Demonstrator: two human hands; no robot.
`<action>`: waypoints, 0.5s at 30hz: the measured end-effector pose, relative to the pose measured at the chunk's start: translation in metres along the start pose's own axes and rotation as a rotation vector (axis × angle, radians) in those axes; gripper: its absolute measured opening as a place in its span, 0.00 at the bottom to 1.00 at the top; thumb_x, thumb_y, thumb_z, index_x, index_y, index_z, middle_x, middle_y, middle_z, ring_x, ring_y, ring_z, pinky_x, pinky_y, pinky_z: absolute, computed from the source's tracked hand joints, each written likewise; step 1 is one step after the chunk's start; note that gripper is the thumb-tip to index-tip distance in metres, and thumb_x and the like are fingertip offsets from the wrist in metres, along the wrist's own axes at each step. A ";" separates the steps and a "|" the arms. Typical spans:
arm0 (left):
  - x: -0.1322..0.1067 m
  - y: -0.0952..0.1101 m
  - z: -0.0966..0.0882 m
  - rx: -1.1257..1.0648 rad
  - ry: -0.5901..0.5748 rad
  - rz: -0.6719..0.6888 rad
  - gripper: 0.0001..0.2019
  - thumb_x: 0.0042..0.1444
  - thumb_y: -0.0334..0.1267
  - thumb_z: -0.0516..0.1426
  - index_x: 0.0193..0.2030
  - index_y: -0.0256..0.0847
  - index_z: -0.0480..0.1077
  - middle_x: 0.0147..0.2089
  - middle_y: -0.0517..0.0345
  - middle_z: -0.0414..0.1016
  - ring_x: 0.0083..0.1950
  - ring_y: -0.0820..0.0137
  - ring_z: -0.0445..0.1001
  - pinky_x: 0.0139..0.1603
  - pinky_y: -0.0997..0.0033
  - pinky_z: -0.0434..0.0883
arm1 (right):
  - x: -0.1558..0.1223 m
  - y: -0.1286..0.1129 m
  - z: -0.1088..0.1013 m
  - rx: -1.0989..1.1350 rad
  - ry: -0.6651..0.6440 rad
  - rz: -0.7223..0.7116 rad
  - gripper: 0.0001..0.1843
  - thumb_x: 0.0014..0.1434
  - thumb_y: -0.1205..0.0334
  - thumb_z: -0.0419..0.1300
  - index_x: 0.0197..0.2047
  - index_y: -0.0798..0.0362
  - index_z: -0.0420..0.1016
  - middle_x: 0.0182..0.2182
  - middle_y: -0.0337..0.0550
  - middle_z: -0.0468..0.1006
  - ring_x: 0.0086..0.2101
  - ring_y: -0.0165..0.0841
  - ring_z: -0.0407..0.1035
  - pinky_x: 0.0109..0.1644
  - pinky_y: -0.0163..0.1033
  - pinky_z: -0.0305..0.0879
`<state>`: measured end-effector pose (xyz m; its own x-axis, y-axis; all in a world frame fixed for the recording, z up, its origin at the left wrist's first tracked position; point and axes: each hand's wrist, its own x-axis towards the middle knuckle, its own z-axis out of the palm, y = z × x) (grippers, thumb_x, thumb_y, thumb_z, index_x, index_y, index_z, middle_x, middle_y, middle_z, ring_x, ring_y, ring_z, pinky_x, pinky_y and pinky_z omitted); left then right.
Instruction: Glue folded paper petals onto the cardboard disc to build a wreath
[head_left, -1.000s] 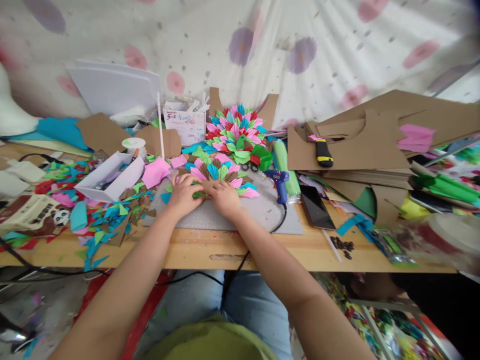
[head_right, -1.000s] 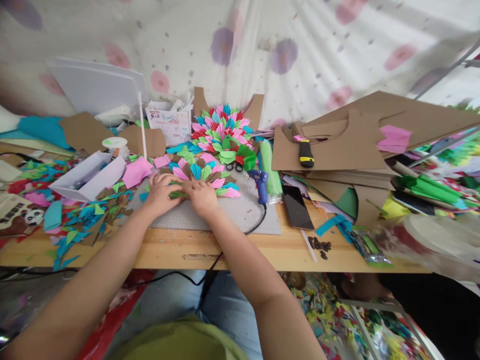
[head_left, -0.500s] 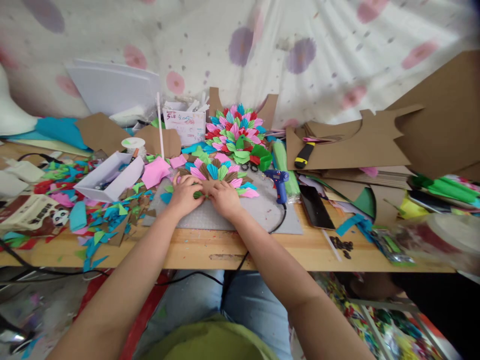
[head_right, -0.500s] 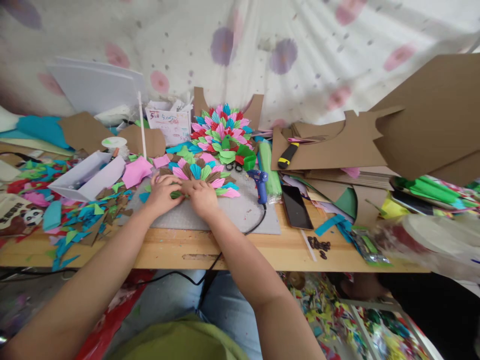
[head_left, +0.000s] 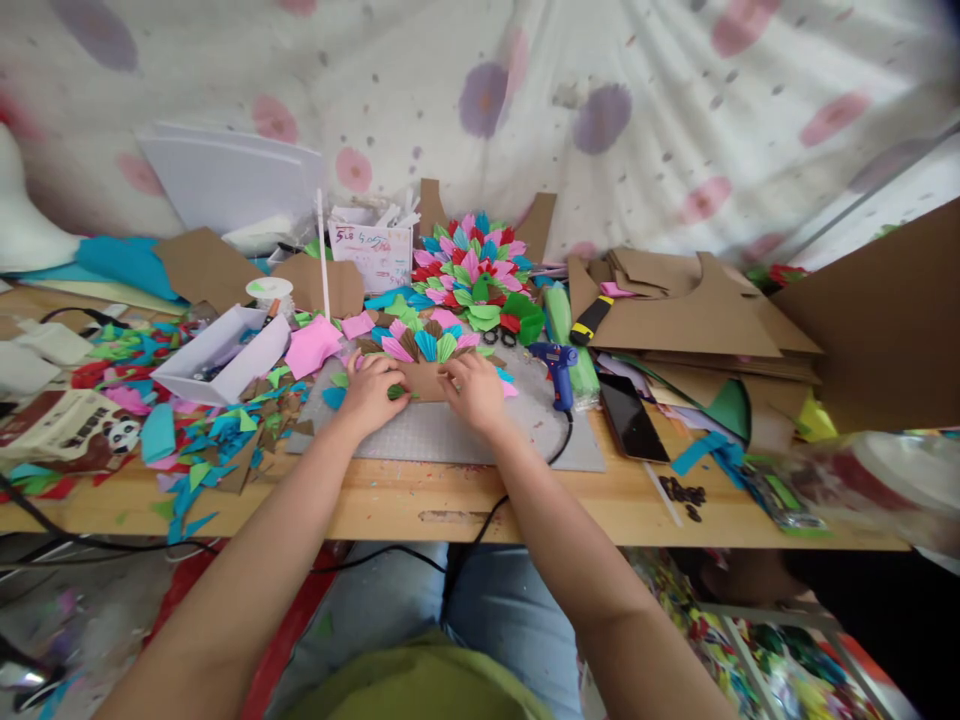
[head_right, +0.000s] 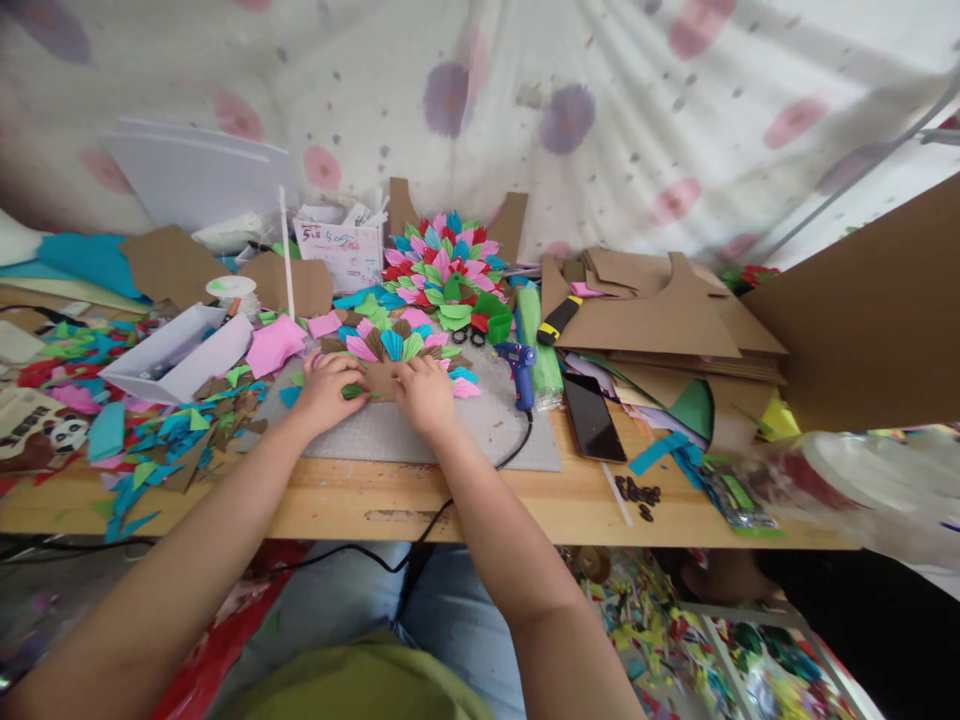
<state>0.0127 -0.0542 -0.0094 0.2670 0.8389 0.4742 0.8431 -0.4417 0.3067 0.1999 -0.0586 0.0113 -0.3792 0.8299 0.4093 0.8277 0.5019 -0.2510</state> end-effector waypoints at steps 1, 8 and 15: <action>0.000 0.000 0.000 -0.005 0.001 0.000 0.02 0.45 0.35 0.61 0.25 0.45 0.72 0.40 0.58 0.75 0.50 0.61 0.68 0.63 0.44 0.47 | 0.000 0.004 -0.005 0.016 0.047 0.015 0.10 0.60 0.64 0.53 0.38 0.52 0.75 0.35 0.47 0.75 0.40 0.39 0.63 0.44 0.42 0.57; -0.002 0.001 -0.003 -0.027 0.041 -0.007 0.02 0.47 0.34 0.60 0.26 0.44 0.71 0.38 0.60 0.74 0.48 0.64 0.69 0.64 0.46 0.45 | -0.007 0.060 -0.054 0.105 0.578 0.292 0.11 0.59 0.59 0.52 0.41 0.51 0.71 0.33 0.44 0.71 0.37 0.36 0.63 0.45 0.42 0.60; 0.001 -0.002 -0.004 0.004 0.201 -0.110 0.02 0.46 0.34 0.60 0.27 0.44 0.71 0.39 0.57 0.74 0.47 0.62 0.70 0.60 0.51 0.53 | -0.031 0.120 -0.062 0.001 0.522 0.503 0.30 0.45 0.44 0.63 0.46 0.54 0.67 0.42 0.49 0.65 0.45 0.42 0.60 0.50 0.50 0.58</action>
<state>0.0093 -0.0535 -0.0066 0.0757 0.8016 0.5930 0.8638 -0.3499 0.3626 0.3364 -0.0395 0.0233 0.2945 0.7358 0.6098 0.8495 0.0907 -0.5197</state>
